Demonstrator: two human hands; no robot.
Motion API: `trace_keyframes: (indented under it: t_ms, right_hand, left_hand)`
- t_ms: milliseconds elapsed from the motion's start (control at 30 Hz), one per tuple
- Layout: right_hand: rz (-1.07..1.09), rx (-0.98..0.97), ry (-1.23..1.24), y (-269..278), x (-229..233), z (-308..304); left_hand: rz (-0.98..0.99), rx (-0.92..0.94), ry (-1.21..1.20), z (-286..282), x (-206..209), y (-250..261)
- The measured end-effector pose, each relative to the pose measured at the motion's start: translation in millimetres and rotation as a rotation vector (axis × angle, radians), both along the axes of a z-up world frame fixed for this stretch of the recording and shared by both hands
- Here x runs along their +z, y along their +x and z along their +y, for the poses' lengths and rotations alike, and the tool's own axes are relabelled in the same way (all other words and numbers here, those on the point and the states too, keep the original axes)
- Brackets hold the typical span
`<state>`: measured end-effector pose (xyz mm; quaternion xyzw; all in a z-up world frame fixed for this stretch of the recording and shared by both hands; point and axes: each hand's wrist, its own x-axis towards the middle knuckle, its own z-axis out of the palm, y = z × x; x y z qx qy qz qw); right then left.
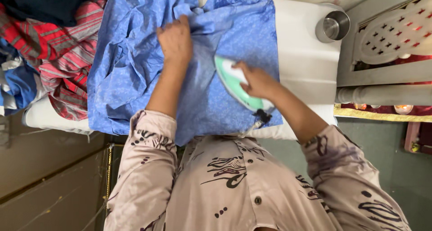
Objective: The person irons a blue patterned shirt on a white ironing board. They repeatedly smooth the fabric with one hand and move the iron with the other, adjusting the shirt and ironing different sections including the body and sleeves.
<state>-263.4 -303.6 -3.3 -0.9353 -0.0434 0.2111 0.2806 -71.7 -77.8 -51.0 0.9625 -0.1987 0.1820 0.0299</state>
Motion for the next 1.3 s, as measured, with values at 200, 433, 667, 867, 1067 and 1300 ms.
trace_keyframes:
  t_ms: [200,433,667,867,1067,1300]
  right_hand:
    - [-0.124,0.094,0.027,-81,17,0]
    - [-0.288,-0.322,-0.05,-89,-11,-48]
    - [-0.295,-0.559,-0.077,38,-34,-119]
    - [-0.305,-0.438,-0.043,17,-31,-107]
    - [-0.211,-0.344,-0.064,-131,-28,-53]
    - [-0.24,-0.619,-0.14,-126,-22,-117]
  left_hand:
    - [-0.048,-0.167,-0.134,1,28,1]
    - [0.164,-0.689,-0.409,-50,-9,-81]
    - [0.412,-0.625,-0.288,-63,-76,-129]
    - [0.384,-0.588,-0.166,-61,-81,-130]
    - [0.406,-0.593,-0.123,-63,-81,-128]
    - [0.37,-0.608,-0.138,-60,-85,-129]
